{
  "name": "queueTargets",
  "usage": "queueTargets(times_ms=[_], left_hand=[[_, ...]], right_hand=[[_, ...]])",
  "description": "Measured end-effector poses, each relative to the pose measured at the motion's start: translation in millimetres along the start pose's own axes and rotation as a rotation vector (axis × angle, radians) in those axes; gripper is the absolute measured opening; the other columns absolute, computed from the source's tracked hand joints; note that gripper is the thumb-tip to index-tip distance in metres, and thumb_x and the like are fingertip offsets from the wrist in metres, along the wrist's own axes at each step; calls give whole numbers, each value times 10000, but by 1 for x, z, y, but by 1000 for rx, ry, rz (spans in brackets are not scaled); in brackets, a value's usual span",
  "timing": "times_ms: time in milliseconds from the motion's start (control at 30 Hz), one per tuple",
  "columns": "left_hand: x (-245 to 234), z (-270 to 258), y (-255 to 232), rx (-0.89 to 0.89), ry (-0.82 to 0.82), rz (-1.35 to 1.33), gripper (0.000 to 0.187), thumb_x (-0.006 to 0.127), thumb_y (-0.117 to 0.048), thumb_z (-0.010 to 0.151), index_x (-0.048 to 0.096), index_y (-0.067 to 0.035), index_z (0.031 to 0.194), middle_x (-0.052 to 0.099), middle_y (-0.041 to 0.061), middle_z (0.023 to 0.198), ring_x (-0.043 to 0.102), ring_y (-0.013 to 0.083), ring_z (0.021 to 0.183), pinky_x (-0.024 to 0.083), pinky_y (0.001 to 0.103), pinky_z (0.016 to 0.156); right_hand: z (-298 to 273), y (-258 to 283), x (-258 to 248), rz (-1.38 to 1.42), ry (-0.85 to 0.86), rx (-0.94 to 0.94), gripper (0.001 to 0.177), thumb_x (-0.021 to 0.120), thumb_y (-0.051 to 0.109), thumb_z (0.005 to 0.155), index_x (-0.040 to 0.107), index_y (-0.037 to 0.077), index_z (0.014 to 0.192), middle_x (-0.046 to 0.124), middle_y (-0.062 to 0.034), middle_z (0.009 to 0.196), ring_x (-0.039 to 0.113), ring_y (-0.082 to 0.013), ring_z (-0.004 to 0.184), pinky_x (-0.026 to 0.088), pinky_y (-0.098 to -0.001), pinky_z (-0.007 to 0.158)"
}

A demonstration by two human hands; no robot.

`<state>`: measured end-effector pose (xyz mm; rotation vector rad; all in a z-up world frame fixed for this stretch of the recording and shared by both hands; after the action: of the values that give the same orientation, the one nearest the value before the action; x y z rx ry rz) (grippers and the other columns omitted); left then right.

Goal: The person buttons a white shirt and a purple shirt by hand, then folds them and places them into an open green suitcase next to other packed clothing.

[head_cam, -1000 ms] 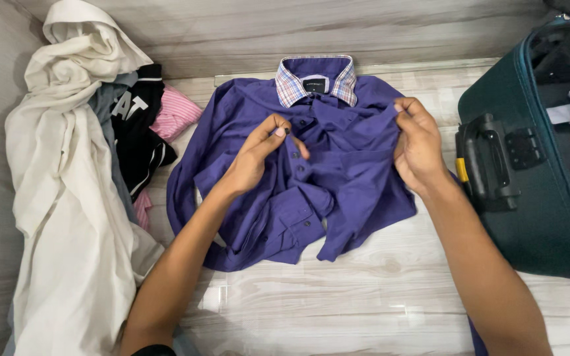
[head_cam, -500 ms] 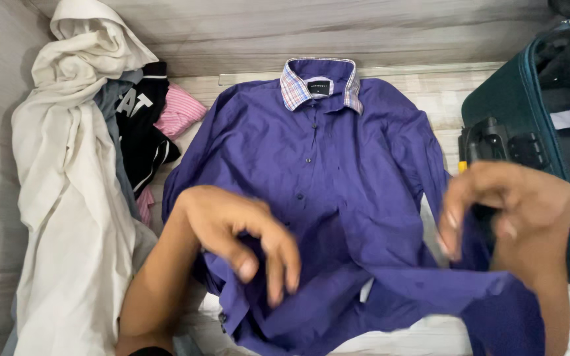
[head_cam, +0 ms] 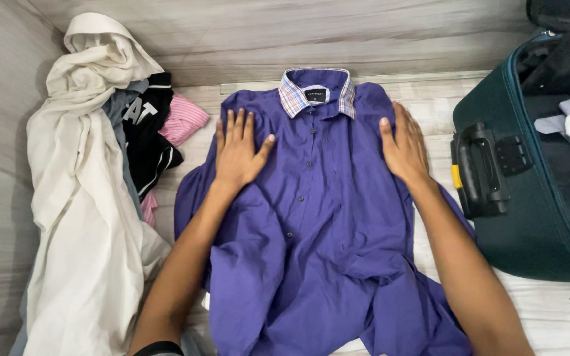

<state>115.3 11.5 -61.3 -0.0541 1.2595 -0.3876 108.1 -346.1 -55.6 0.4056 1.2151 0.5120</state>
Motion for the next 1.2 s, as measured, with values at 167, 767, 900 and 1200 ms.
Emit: queueTargets(times_ms=[167,767,900,1200], left_hand=[[21,23,-48,-51,19,-262,910,499,-634,966,309,21,1568,339,250,1615,233,391,1531,112,484,1246],[161,87,-101,-396,-128,-2001,424,747,-19,838,643,114,1226,737,129,1073,699,216,918,541,354,889],[168,113,-103,-313,23,-2142,398,698,-3,908,632,101,1286,719,141,1142,690,242,992,544,355,935],[64,133,-108,-184,87,-1574,661,642,113,764,414,-34,1367,632,146,1210,650,245,1095,554,361,947]], right_hand=[[1,29,22,184,26,131,719,281,533,1061,344,36,1577,385,-220,1605,329,-369,1501,239,-426,1227],[21,54,79,1241,-249,-137,622,552,199,1067,326,-16,1605,383,-169,1637,352,-269,1534,245,-389,1280],[14,72,72,1321,50,-109,930,684,240,986,59,122,1665,307,-156,1642,309,-278,1528,261,-381,1253],[-13,74,83,1252,426,193,952,789,248,889,205,11,1602,553,-194,1381,539,-306,1204,479,-410,1009]])
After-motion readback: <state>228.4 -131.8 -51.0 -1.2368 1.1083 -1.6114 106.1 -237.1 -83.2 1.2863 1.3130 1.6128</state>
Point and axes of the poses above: each hand's wrist, its own z-axis towards the middle knuckle, its own x-axis out of the palm, y = z × x, the point moved 8 cm from there along z, towards the middle knuckle
